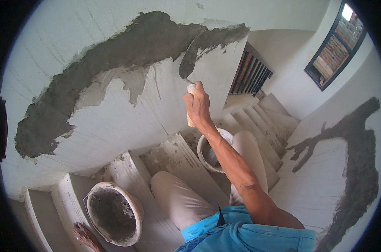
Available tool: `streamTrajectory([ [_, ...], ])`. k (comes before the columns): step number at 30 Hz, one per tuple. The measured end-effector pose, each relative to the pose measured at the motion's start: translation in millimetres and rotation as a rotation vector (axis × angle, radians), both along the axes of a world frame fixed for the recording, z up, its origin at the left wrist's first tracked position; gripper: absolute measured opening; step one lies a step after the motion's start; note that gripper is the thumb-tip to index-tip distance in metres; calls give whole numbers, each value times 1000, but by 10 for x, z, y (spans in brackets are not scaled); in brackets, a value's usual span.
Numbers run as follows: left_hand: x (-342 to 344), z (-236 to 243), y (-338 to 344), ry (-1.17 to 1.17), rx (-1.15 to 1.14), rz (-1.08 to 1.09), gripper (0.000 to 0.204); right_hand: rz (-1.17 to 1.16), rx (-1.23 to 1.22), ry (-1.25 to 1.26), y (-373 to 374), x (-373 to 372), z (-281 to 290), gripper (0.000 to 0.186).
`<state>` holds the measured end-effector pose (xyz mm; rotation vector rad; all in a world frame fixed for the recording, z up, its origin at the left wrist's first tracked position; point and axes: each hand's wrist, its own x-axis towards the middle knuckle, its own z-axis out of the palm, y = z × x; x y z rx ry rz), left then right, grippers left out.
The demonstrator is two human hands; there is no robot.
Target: The person scoops cement from a bucket using a trowel and applies it to the wall above the stairs. They repeatedly smooth and spread the cement to cover the surface.
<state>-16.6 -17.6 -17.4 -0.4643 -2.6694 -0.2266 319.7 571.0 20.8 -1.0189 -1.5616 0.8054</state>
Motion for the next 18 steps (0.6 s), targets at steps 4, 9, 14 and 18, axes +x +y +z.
streamTrajectory([
  [4,67,99,75,-95,20,21,55,8,-67,70,-106,45,85,18],
  [9,36,19,15,-21,17,29,55,-127,47,63,-11,4,151,20],
  [14,94,109,177,117,-140,-20,47,-228,139,-145,238,-158,-7,23],
  [18,32,58,31,-8,11,7,54,-189,86,-178,109,-296,41,24],
])
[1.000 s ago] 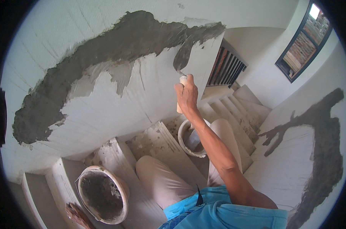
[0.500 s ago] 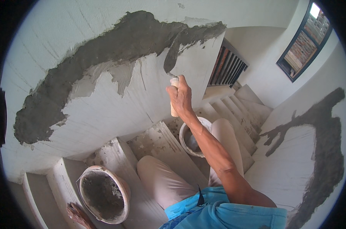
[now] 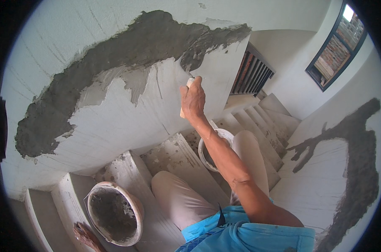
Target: The person scoops cement from a bucket using a trowel and applies it to the wall above the stairs. They repeatedly smooth and spread the cement to cover the surface.
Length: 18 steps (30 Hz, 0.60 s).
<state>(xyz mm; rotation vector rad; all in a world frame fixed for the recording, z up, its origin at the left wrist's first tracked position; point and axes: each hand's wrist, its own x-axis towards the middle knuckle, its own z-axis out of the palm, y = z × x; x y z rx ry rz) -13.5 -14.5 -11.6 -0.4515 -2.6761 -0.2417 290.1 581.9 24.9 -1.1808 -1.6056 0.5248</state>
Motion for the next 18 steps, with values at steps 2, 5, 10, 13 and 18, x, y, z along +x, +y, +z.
streamTrajectory([
  [2,53,49,118,85,-122,-8,49,8,-16,-21,-64,18,-3,23],
  [5,103,89,168,150,-117,-52,47,47,-51,-38,-170,68,-4,24],
  [10,62,57,95,179,-120,-93,46,131,-70,-21,-338,277,-118,24],
  [13,92,74,125,183,-140,-99,46,78,35,91,-180,387,-96,24],
  [18,21,17,49,186,-164,-70,46,59,8,98,137,396,56,22],
])
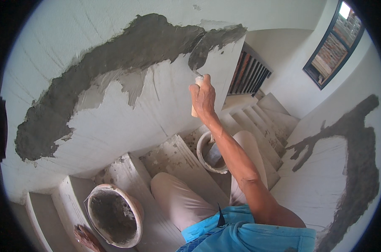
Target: The person scoops cement from a bucket using a trowel and applies it to the wall above the stairs. They repeatedly smooth and spread the cement to cover the surface.
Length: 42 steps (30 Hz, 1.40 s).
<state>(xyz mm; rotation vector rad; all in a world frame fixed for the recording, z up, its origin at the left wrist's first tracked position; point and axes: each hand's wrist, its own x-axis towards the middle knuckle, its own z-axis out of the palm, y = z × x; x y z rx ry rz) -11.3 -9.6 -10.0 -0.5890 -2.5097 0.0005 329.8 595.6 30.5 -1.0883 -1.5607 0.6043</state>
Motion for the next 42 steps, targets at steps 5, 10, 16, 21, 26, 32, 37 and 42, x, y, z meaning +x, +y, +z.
streamTrajectory([
  [5,12,7,31,26,-23,-32,45,48,98,-170,-98,-12,-238,23],
  [10,30,43,20,-5,-41,-10,44,110,52,-131,-295,79,-319,22],
  [16,10,18,19,21,-48,-17,45,-33,5,-83,-53,89,-145,20],
  [21,-9,-5,38,45,-55,-28,47,-143,94,-164,161,-26,-253,24],
  [26,-6,-8,11,7,-29,4,48,-44,11,-247,-136,-123,-270,28],
  [32,8,7,28,-2,3,-5,46,-10,-16,-28,-232,19,-272,19],
  [37,-21,-19,-18,13,-27,-14,43,-86,95,-16,163,217,-185,17],
  [42,-10,36,35,-287,158,131,54,-144,261,-184,531,446,-195,18],
])
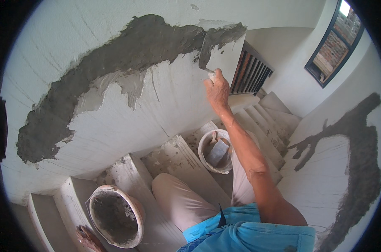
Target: The person scoops cement from a bucket using a trowel and applies it to the wall above the stairs. They repeatedly smooth and spread the cement to cover the surface.
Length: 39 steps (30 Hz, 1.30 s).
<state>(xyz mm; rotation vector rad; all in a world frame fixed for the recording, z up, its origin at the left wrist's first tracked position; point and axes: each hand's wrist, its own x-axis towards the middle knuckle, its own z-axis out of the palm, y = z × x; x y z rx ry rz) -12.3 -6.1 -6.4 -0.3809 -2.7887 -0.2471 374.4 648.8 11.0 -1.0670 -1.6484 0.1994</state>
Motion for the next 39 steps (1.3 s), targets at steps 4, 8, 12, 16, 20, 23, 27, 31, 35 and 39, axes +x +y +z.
streamTrajectory([
  [4,-28,-62,-43,353,-329,-108,41,18,-27,-83,42,100,46,20],
  [8,38,-5,43,338,-233,-143,40,24,-42,-220,-27,216,52,23],
  [12,-8,-35,-31,382,-199,-171,40,78,-40,-231,-144,286,96,24],
  [16,-7,-34,-6,333,-182,-155,41,23,31,-269,-16,378,293,22],
  [20,42,-2,33,297,-192,-134,40,7,0,-317,40,417,404,19],
  [23,-9,-56,-26,357,-215,-174,38,31,25,-374,18,471,357,19],
  [27,-86,-129,-101,522,-291,-267,36,90,54,-487,-98,531,327,20],
  [31,-126,-151,-167,653,-453,-315,35,52,27,-347,-67,524,316,23],
  [35,-58,-113,-75,444,-295,-191,38,11,72,-336,38,515,401,22],
  [39,4,-63,-3,354,-274,-143,41,9,18,-443,29,564,392,20],
])
